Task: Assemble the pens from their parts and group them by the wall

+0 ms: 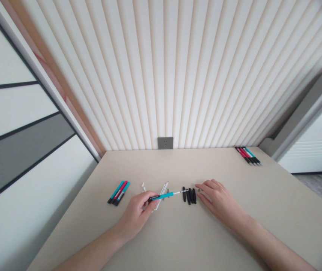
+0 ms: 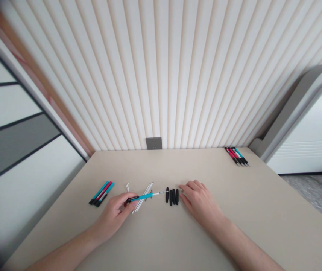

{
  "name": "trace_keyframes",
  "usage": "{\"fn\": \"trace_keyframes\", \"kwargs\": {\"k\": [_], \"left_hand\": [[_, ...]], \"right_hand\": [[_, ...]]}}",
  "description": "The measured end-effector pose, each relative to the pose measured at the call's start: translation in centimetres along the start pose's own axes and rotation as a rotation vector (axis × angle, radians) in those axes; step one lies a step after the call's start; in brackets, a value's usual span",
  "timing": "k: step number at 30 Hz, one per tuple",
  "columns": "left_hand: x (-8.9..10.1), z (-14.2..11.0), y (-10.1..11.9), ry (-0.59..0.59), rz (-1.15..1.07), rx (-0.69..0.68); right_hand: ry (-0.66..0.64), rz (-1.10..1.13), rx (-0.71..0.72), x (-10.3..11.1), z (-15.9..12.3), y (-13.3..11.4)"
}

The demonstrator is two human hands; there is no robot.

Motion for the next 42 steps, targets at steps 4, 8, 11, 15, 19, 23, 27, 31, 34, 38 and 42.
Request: {"fn": "trace_keyframes", "kwargs": {"k": [4, 8, 11, 15, 19, 23, 27, 31, 34, 38, 42], "left_hand": [[0.0, 0.0, -0.1, -0.007, -0.003, -0.001], [0.0, 0.0, -0.2, -0.005, 0.003, 0.01], [0.0, 0.0, -0.2, -0.001, 0.004, -0.001], [0.0, 0.0, -0.2, -0.004, 0.006, -0.004], [0.1, 0.0, 0.0, -0.002, 0.013, -0.01], [0.2, 0.0, 0.4, 0.011, 0.007, -0.014], [0.2, 0.0, 0.5, 0.023, -0.005, -0.017], [0.1, 0.0, 0.4, 0.016, -0.01, -0.014], [0.2, -0.1, 0.3, 0.006, -0.007, -0.007], [0.1, -0.1, 0.0, -0.002, 0.003, -0.025], [0.1, -0.2, -0.3, -0.004, -0.016, -0.037]], "right_hand": [[0.051, 0.015, 0.015, 0.1, 0.0, -0.2], [0.065, 0.022, 0.038, -0.1, -0.1, -0.3], [0.061, 0.056, 0.044, -0.2, -0.1, -0.4], [0.078, 0.123, 0.009, -0.1, 0.2, -0.3], [0.049, 0.297, -0.068, 0.2, 0.3, -0.8], [-0.008, 0.579, -0.242, 0.5, 0.1, -1.6], [0.171, 0.763, -0.399, 1.1, 0.0, -1.4], [0.295, 0.9, -0.538, 1.0, 0.0, -0.5], [0.313, 0.927, -0.576, 0.7, -0.1, -0.5], [0.298, 0.937, -0.563, 0.6, -0.2, -1.3], [0.281, 1.002, -0.558, 0.5, -0.2, -2.0]]}}
Point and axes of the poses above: each hand's wrist, its own z-axis towards the middle knuckle, its own x-axis out of the back of the hand, y = z × x, the point moved 2 cm from there along z, towards the middle knuckle, and after that the axes turned 10 degrees about y, right-handed, at the moved point
